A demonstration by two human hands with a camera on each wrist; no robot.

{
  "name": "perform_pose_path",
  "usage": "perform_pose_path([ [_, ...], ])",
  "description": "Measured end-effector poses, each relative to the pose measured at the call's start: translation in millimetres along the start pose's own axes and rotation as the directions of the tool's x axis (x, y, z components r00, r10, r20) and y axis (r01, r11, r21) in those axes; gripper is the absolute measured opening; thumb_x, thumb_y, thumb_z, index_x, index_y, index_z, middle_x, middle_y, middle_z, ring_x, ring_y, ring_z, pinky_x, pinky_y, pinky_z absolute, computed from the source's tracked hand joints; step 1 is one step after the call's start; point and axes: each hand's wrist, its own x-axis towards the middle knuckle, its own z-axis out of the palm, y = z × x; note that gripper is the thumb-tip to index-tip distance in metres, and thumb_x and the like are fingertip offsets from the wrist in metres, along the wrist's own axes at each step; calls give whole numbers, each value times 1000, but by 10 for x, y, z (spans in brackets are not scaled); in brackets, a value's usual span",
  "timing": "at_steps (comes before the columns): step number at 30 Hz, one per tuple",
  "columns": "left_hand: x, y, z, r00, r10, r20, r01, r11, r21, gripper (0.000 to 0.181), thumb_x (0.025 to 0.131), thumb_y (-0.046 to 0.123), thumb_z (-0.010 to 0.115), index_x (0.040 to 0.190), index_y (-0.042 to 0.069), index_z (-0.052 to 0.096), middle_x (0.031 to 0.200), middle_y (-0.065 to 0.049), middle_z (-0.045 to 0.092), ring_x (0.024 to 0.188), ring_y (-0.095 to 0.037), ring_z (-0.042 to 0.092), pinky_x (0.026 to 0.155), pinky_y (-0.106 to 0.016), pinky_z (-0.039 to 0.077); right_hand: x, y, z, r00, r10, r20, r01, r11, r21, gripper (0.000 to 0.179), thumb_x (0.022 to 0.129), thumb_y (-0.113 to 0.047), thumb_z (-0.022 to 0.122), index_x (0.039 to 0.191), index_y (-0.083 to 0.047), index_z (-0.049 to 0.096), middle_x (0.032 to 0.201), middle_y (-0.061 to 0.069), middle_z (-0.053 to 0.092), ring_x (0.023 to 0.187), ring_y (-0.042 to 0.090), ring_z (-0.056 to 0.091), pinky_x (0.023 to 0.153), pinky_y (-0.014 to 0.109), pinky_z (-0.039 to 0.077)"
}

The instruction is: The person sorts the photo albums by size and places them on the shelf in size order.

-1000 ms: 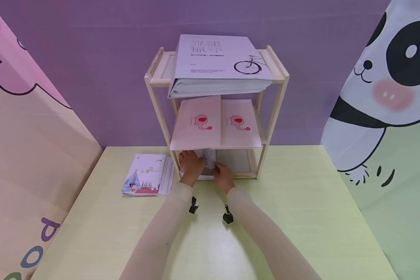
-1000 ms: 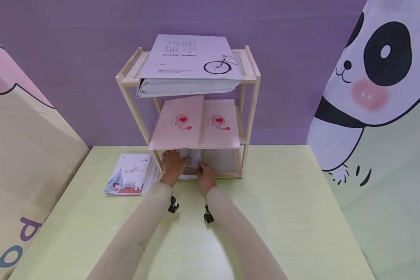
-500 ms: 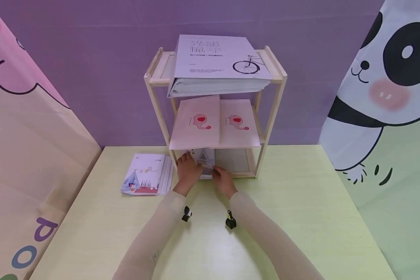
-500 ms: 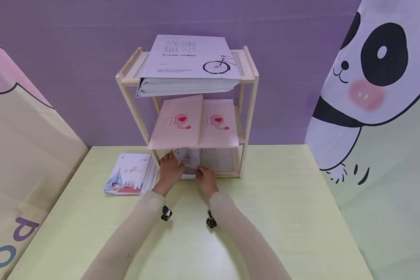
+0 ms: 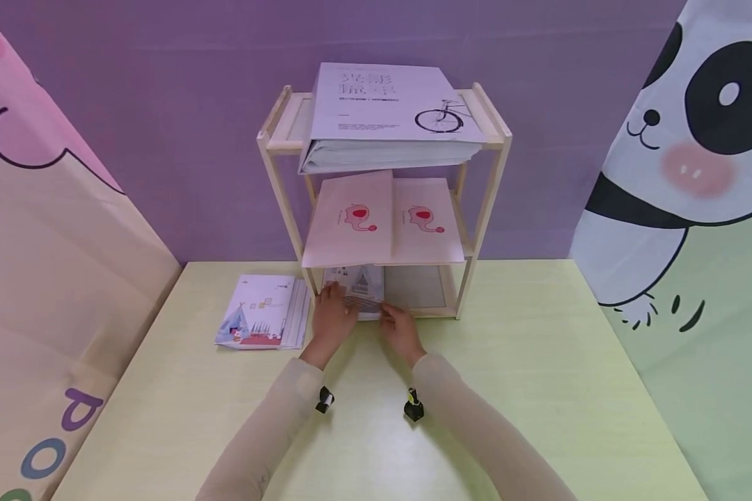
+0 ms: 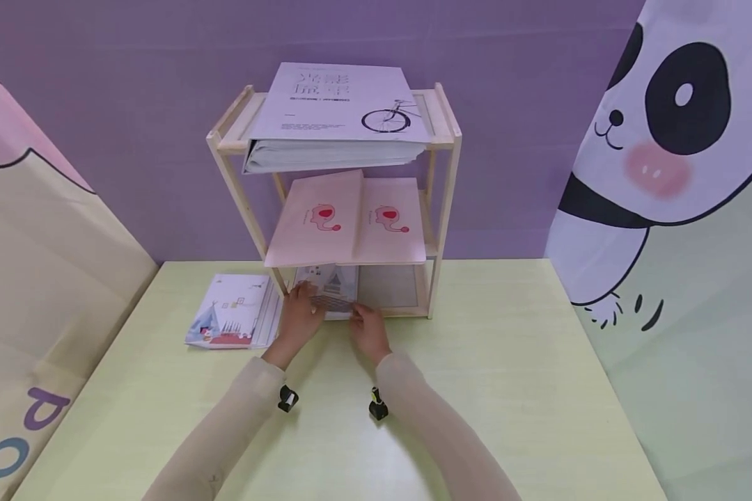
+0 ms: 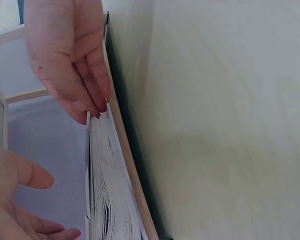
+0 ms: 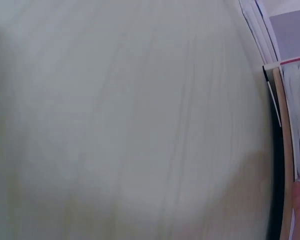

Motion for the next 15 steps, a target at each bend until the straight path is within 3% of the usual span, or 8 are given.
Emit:
perform_pose_path([
  [1, -17, -8, 1, 1000, 4, -17, -4, 1000, -10, 52, 83, 10, 58, 126, -16, 49, 134, -34, 44, 124, -49, 40, 105, -52, 32, -20, 225, 84, 1000, -12, -21, 11, 1000, -9, 37, 96, -18, 58, 130, -4, 60, 116, 14, 65, 99, 17, 64, 78, 26, 54],
  [2, -36, -12, -2, 1000, 3, -25, -3, 1000, -17, 53, 83, 9, 59, 128, -15, 48, 135, -34, 43, 124, -49, 40, 105, -52, 32, -30, 210, 99, 1000, 3, -21, -3, 1000, 13, 38, 96, -17, 59, 130, -1, 59, 114, 17, 65, 99, 20, 64, 77, 26, 55],
  [5, -86, -6, -10, 998, 7, -57, -9, 999, -34, 55, 82, 8, 61, 129, -16, 46, 134, -34, 44, 121, -50, 42, 103, -52, 35, -35, -310, -50, 996, 94, 5, -94, 995, 39, 41, 94, -9, 58, 132, 7, 54, 119, 25, 61, 106, 33, 62, 83, 37, 54],
  [8, -135, 10, -28, 998, -1, -56, -1, 999, -33, 58, 83, 8, 62, 131, -17, 43, 134, -35, 44, 120, -51, 42, 103, -53, 34, -49, -607, -147, 997, 83, -11, -82, 995, 61, 39, 93, -6, 56, 129, 11, 55, 121, 29, 59, 108, 36, 61, 82, 36, 55],
  [10, -167, 8, -38, 998, -1, -56, 0, 1000, -28, 59, 82, 8, 62, 132, -19, 42, 132, -37, 45, 120, -51, 43, 103, -53, 35, -73, -388, -85, 997, 74, -9, -73, 997, 39, 39, 94, -10, 56, 130, 7, 56, 123, 25, 60, 110, 33, 61, 82, 35, 55],
  [12, -199, 3, -47, 999, -9, -53, 7, 999, -35, 60, 83, 8, 61, 132, -19, 41, 132, -37, 44, 120, -52, 42, 102, -54, 35, -96, -264, -35, 993, 120, -4, -120, 991, 57, 39, 94, -11, 57, 129, 6, 57, 125, 24, 60, 111, 33, 60, 83, 36, 54],
  [13, -216, 0, -53, 999, -15, -48, 13, 999, -38, 60, 83, 8, 61, 133, -19, 41, 134, -37, 43, 121, -52, 42, 102, -54, 36, -106, -254, -31, 992, 123, -4, -123, 990, 68, 39, 95, -13, 56, 130, 5, 57, 125, 23, 60, 111, 32, 61, 83, 36, 54],
  [15, -250, -8, -67, 999, -28, -40, 26, 999, -42, 61, 84, 9, 61, 134, -19, 40, 135, -37, 42, 122, -51, 41, 102, -54, 37, -127, -476, -91, 981, 195, 6, -195, 976, 93, 40, 95, -13, 56, 130, 6, 56, 127, 23, 59, 113, 34, 59, 86, 39, 53],
])
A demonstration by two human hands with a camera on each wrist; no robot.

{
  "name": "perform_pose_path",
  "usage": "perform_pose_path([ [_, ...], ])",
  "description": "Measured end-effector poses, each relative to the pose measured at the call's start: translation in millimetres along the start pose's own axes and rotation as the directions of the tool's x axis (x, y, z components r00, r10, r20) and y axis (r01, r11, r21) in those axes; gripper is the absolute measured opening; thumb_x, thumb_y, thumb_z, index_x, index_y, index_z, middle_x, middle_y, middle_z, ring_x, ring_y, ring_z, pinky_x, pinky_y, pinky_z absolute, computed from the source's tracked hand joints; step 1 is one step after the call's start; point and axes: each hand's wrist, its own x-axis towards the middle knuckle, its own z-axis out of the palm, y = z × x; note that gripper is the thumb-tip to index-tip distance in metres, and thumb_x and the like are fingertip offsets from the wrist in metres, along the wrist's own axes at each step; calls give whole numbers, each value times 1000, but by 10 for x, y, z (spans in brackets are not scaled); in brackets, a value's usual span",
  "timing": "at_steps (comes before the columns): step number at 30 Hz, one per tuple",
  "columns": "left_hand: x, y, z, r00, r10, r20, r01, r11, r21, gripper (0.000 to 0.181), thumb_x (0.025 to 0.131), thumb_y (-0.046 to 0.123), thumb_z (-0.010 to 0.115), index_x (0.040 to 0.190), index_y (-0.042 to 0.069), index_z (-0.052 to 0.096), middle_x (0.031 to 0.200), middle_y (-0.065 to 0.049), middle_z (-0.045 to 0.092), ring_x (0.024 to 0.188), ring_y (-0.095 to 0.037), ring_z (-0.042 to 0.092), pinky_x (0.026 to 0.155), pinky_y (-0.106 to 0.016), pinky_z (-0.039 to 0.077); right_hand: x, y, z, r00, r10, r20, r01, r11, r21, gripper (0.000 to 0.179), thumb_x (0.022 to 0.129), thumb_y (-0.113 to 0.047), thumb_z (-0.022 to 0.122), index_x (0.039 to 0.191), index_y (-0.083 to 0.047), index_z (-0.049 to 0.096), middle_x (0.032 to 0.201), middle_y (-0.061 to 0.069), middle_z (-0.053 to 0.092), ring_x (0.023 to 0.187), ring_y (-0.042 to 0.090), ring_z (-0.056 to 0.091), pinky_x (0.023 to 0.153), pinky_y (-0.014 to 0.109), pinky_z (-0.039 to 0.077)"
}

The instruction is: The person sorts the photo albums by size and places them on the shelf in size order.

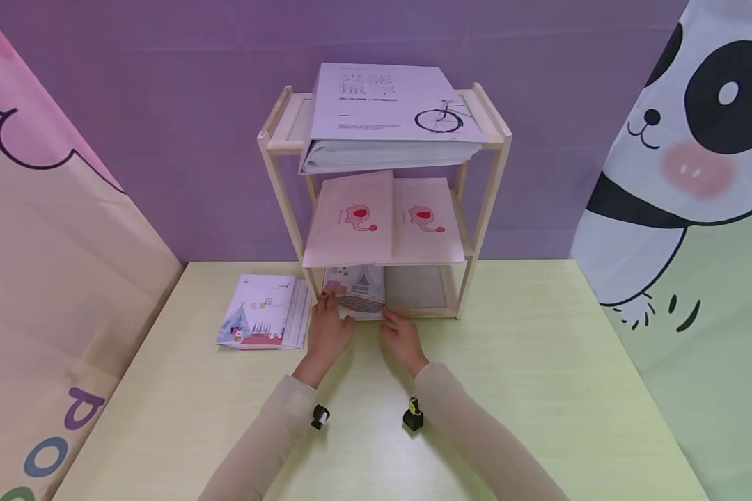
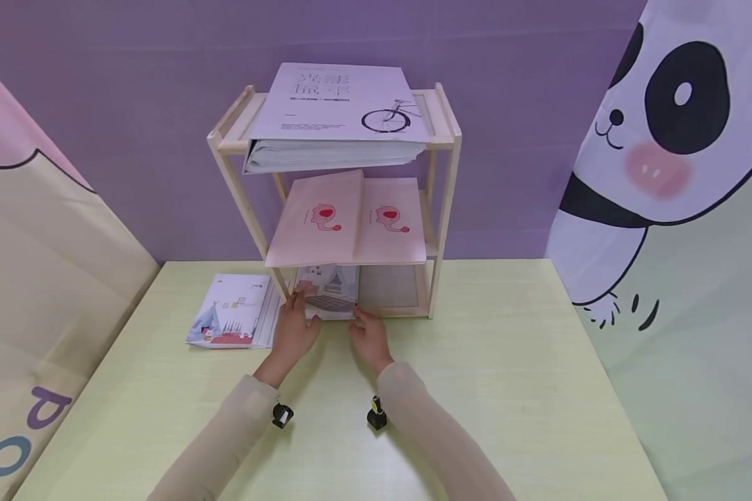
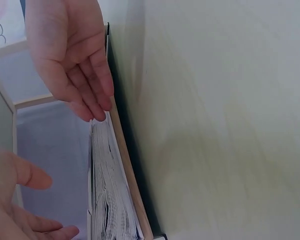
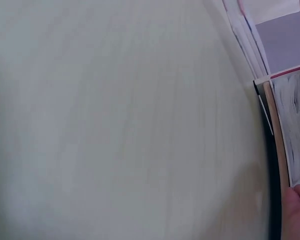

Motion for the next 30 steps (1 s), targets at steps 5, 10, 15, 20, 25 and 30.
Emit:
perform_pose_path([
  [5, -74, -20, -34, 1000, -7, -1, 7, 1000, -19, 61, 86, 11, 62, 134, -19, 40, 138, -37, 40, 124, -49, 40, 100, -54, 39, -135, -513, -76, 992, 124, -20, -123, 991, 45, 39, 94, -8, 53, 126, 14, 55, 127, 28, 57, 116, 40, 56, 91, 43, 50],
  [10, -134, -49, -60, 1000, 14, -23, -14, 1000, -28, 59, 87, 12, 62, 133, -19, 42, 133, -38, 44, 122, -49, 42, 100, -55, 38, -164, -581, -85, 986, 163, -28, -162, 986, 35, 35, 93, 1, 53, 124, 18, 53, 124, 33, 55, 115, 45, 54, 92, 46, 49],
  [15, -193, -121, -70, 999, 26, -47, -28, 999, -32, 55, 86, 9, 62, 132, -17, 45, 131, -35, 48, 121, -47, 45, 98, -55, 41, -224, -556, -106, 983, 179, -48, -176, 983, 59, 33, 94, -1, 52, 122, 16, 56, 119, 31, 60, 111, 43, 57, 93, 47, 48],
  [20, -253, -200, -101, 998, 37, -58, -39, 999, -34, 53, 85, 6, 62, 131, -16, 47, 127, -33, 51, 117, -46, 48, 95, -54, 43, -274, -570, -111, 981, 184, -68, -178, 980, 90, 31, 93, -1, 51, 118, 17, 57, 113, 32, 62, 104, 45, 58, 91, 50, 48],
  [25, -304, -279, -156, 998, 39, -55, -40, 999, -15, 51, 85, 7, 61, 128, -18, 48, 125, -32, 53, 116, -46, 48, 96, -53, 42, -294, -601, -93, 966, 253, -55, -247, 964, 100, 31, 94, -3, 52, 119, 15, 58, 114, 29, 62, 105, 41, 59, 90, 46, 49],
  [30, -332, -369, -205, 997, 31, -65, -32, 999, -22, 51, 85, 5, 62, 129, -18, 48, 125, -34, 53, 116, -48, 48, 96, -55, 41, -323, -720, -93, 951, 307, -24, -299, 940, 161, 32, 93, -1, 53, 119, 18, 55, 115, 32, 61, 106, 44, 58, 91, 49, 48],
])
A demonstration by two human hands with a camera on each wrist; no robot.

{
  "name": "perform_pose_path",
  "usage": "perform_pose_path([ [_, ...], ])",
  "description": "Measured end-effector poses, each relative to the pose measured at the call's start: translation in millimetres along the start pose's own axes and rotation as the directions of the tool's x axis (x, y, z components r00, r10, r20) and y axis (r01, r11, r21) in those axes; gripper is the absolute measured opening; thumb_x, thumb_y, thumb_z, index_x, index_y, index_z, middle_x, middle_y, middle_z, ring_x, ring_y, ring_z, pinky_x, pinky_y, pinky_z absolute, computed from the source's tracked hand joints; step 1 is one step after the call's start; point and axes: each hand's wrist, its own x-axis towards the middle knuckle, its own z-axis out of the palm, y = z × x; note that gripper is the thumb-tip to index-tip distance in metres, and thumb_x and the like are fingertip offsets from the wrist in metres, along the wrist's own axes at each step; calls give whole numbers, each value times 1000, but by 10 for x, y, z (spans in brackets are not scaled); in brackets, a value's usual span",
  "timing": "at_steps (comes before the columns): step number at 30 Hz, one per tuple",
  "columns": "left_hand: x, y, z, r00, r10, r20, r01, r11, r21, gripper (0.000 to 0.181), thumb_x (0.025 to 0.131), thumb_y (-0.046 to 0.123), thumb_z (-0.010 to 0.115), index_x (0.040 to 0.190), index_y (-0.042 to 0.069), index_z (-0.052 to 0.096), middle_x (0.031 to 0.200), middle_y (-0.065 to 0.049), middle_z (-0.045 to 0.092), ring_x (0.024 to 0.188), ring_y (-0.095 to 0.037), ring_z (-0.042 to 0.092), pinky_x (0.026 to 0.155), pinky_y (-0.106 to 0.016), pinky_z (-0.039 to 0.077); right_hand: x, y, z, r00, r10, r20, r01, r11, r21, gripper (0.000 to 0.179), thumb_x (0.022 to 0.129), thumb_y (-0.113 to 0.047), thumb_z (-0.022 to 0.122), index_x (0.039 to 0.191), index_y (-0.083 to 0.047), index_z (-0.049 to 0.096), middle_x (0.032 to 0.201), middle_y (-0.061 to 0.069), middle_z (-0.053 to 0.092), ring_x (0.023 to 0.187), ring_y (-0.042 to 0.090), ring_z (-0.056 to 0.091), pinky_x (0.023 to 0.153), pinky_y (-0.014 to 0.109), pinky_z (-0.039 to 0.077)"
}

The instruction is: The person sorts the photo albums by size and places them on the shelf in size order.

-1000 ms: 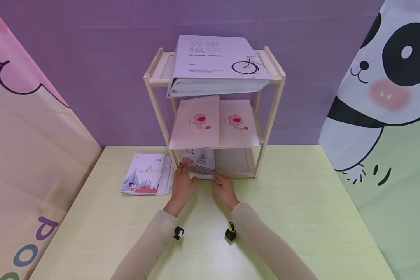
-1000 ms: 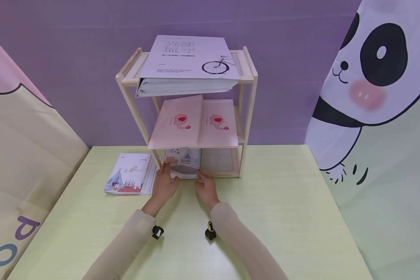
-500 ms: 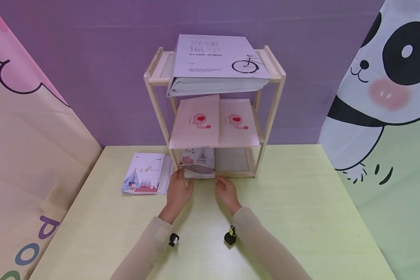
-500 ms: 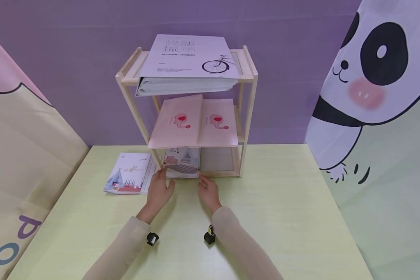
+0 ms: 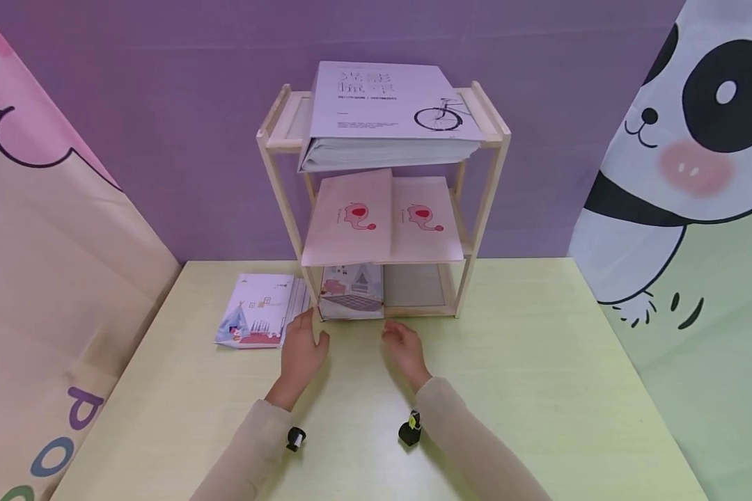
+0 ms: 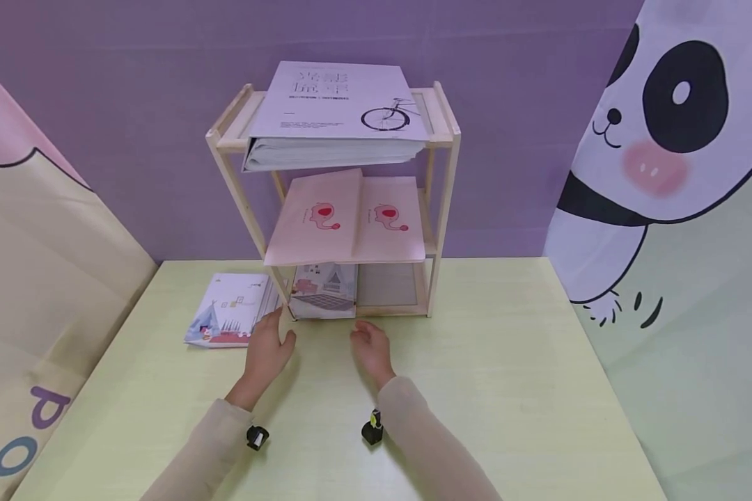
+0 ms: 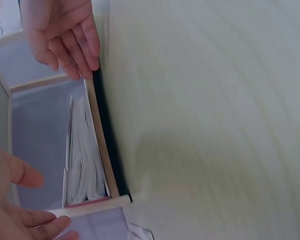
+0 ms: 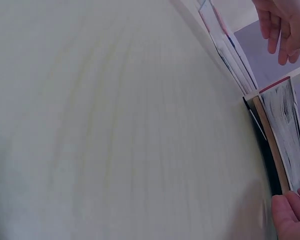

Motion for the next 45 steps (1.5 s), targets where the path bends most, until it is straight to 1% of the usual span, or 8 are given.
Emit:
perform_pose_path([
  [7, -34, -127, -50, 999, -31, -10, 31, 999, 12, 50, 85, 5, 61, 128, -16, 49, 123, -34, 53, 115, -49, 48, 94, -57, 42, -201, -318, 19, 999, -14, 34, 12, 999, 42, 32, 91, 5, 53, 117, 24, 52, 114, 38, 57, 105, 48, 57, 91, 48, 48],
  [15, 19, -265, -127, 999, -31, -11, 31, 998, 55, 49, 85, 6, 61, 127, -16, 49, 121, -35, 53, 111, -51, 49, 94, -57, 41, -236, -310, 139, 997, -9, 74, 7, 999, 37, 33, 91, 2, 54, 116, 23, 53, 114, 36, 58, 104, 45, 58, 89, 44, 49],
  [22, 53, -409, -200, 999, -44, -2, 44, 996, 84, 48, 85, 7, 60, 125, -18, 50, 118, -36, 55, 110, -52, 50, 94, -57, 40, -269, -330, 277, 994, -10, 110, 3, 998, 63, 33, 90, 3, 55, 116, 24, 53, 115, 38, 57, 105, 48, 57, 91, 49, 48],
  [27, 33, -466, -255, 999, -30, -45, 32, 998, 47, 47, 84, 10, 53, 121, -19, 51, 112, -37, 55, 105, -53, 50, 91, -57, 40, -293, -377, 345, 987, 0, 159, -14, 996, 85, 32, 90, 5, 55, 116, 24, 52, 114, 38, 57, 104, 46, 59, 87, 40, 52],
  [30, 49, -492, -305, 997, -77, -21, 78, 997, 17, 47, 85, 10, 53, 122, -18, 51, 115, -38, 54, 108, -53, 49, 92, -57, 39, -283, -340, 376, 981, 6, 195, -27, 994, 107, 32, 89, 7, 56, 116, 24, 51, 114, 40, 56, 104, 46, 59, 85, 35, 53],
  [35, 106, -575, -399, 983, -183, 32, 183, 983, 13, 47, 86, 8, 55, 126, -17, 50, 120, -39, 52, 113, -54, 47, 95, -58, 37, -178, -183, 454, 976, 0, 216, -21, 995, 97, 34, 89, 4, 60, 117, 22, 52, 116, 37, 56, 106, 45, 59, 87, 37, 52],
  [39, 162, -636, -464, 978, -206, 36, 206, 979, 6, 47, 87, 8, 55, 126, -18, 50, 121, -40, 52, 113, -53, 48, 95, -58, 37, -59, -58, 518, 976, 13, 219, -25, 999, 48, 37, 90, -3, 63, 121, 16, 55, 119, 31, 58, 109, 41, 59, 89, 39, 52],
  [45, 233, -758, -511, 966, -254, 42, 253, 967, 26, 48, 87, 9, 52, 127, -18, 48, 122, -40, 51, 113, -54, 47, 95, -58, 36, 28, -81, 586, 976, 57, 211, -68, 997, 46, 37, 89, -4, 65, 121, 13, 57, 119, 27, 60, 108, 37, 60, 88, 37, 52],
])
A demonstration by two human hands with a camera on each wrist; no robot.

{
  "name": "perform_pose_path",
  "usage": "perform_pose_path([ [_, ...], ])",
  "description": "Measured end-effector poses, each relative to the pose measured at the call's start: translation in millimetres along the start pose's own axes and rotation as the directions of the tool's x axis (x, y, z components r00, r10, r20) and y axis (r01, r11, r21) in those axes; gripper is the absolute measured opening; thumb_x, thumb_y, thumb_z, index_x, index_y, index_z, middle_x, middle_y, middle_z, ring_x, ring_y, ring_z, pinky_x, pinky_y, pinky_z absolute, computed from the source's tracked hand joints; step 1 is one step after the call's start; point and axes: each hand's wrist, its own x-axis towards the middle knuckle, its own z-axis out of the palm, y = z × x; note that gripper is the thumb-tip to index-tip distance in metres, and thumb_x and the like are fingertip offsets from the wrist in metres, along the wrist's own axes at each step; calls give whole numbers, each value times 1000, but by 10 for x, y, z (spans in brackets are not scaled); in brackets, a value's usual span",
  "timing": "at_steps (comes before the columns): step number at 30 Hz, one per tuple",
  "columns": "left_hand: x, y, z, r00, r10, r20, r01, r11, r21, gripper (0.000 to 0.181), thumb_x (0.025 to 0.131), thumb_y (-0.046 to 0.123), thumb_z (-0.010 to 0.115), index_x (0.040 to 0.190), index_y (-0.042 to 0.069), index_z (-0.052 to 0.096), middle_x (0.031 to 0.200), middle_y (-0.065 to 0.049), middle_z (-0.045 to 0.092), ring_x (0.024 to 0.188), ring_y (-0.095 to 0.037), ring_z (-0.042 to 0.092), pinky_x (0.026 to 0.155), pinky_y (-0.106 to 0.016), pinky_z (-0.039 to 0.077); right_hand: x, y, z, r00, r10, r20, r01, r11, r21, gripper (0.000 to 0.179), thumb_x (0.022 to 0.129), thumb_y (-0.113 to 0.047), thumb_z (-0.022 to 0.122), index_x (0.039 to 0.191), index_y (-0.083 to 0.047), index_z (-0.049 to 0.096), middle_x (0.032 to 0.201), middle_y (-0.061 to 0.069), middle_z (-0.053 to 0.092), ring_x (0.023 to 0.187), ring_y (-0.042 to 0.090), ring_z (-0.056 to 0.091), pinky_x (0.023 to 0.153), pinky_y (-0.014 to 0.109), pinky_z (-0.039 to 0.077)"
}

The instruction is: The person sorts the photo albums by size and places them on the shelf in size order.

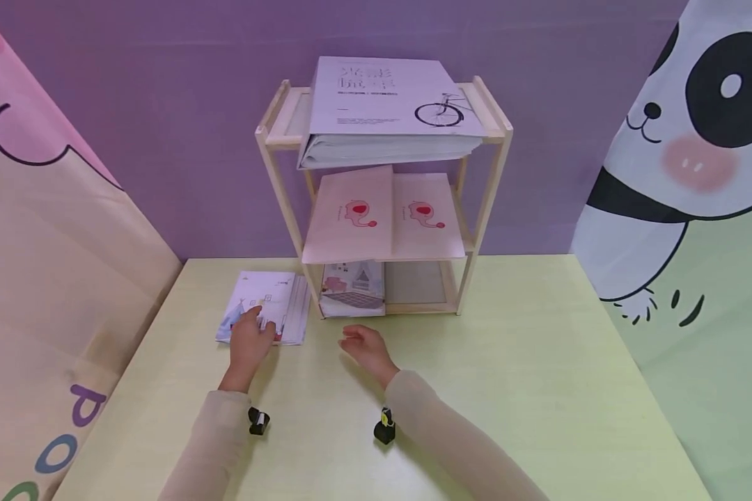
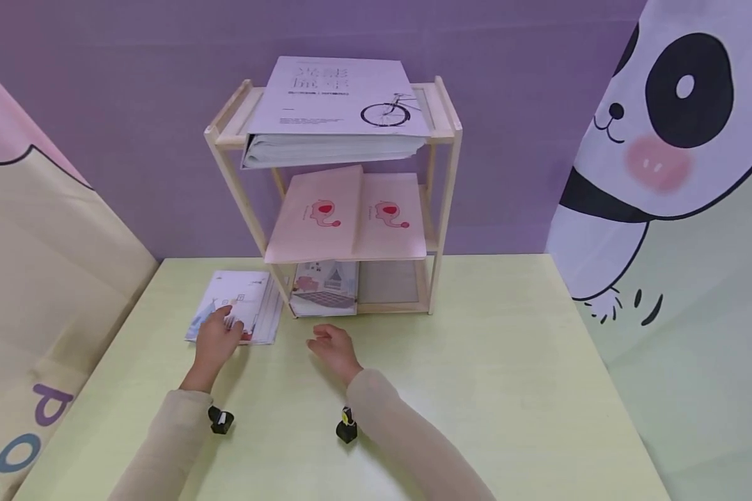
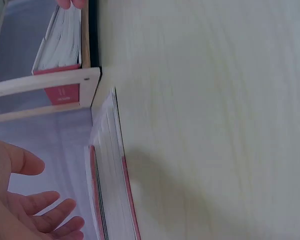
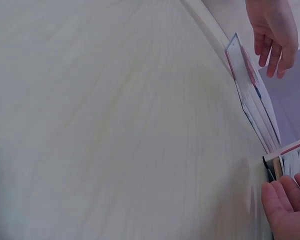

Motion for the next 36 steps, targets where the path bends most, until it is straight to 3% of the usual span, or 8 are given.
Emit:
perform_pose_path([
  [5, 79, -99, -70, 999, -35, -11, 35, 999, 18, 48, 88, 10, 52, 126, -18, 48, 122, -40, 50, 112, -56, 46, 95, -59, 36, -28, -211, 44, 999, 37, 2, -37, 999, 30, 36, 88, 0, 63, 120, 17, 56, 120, 31, 58, 109, 40, 59, 88, 37, 52],
  [9, 138, -152, -131, 998, -59, -38, 60, 998, 30, 48, 89, 11, 51, 126, -18, 48, 121, -40, 50, 111, -56, 45, 93, -60, 36, 18, -188, 107, 999, 38, 5, -38, 999, 22, 36, 89, -1, 62, 120, 16, 56, 119, 28, 60, 108, 36, 60, 89, 36, 51],
  [12, 188, -178, -158, 996, -81, -43, 82, 996, 19, 48, 91, 12, 50, 128, -19, 46, 122, -41, 49, 111, -55, 45, 95, -60, 35, 134, -22, 169, 1000, -5, -30, 5, 1000, -17, 35, 87, -6, 66, 117, 11, 61, 115, 22, 63, 105, 30, 63, 86, 34, 52],
  [17, 235, -185, -193, 993, -115, -42, 115, 993, 15, 49, 92, 13, 50, 129, -19, 45, 122, -40, 49, 113, -54, 45, 97, -60, 35, 587, 692, 299, 998, -56, -43, 56, 998, 4, 30, 84, -23, 75, 106, -3, 70, 100, 9, 69, 89, 20, 66, 70, 30, 54],
  [19, 241, -190, -202, 991, -126, -39, 127, 992, 18, 49, 92, 13, 49, 130, -19, 44, 123, -40, 48, 115, -54, 44, 98, -60, 34, 682, 812, 337, 1000, 0, -25, 1, 999, 42, 29, 85, -22, 74, 106, -2, 70, 101, 10, 70, 90, 20, 66, 71, 31, 55],
  [24, 253, -224, -236, 989, -138, -44, 139, 990, 14, 49, 92, 13, 49, 129, -18, 45, 125, -40, 48, 116, -55, 43, 99, -59, 33, 356, 135, 372, 987, 158, -12, -157, 986, 58, 36, 87, -5, 66, 119, 9, 60, 119, 21, 63, 106, 30, 62, 86, 37, 52],
  [26, 259, -246, -255, 988, -139, -60, 140, 990, 18, 48, 91, 13, 49, 128, -18, 46, 124, -40, 49, 114, -56, 43, 97, -60, 33, 274, -27, 393, 986, 169, 6, -169, 984, 58, 39, 87, -2, 63, 123, 12, 56, 123, 24, 60, 108, 32, 61, 87, 37, 52],
  [36, 251, -351, -320, 982, -172, -76, 175, 984, 38, 49, 89, 14, 48, 127, -18, 46, 120, -42, 49, 112, -57, 43, 97, -60, 33, 229, -168, 502, 981, 172, 93, -174, 985, 10, 52, 87, -8, 67, 134, 7, 51, 135, 20, 54, 125, 33, 49, 102, 36, 42],
])
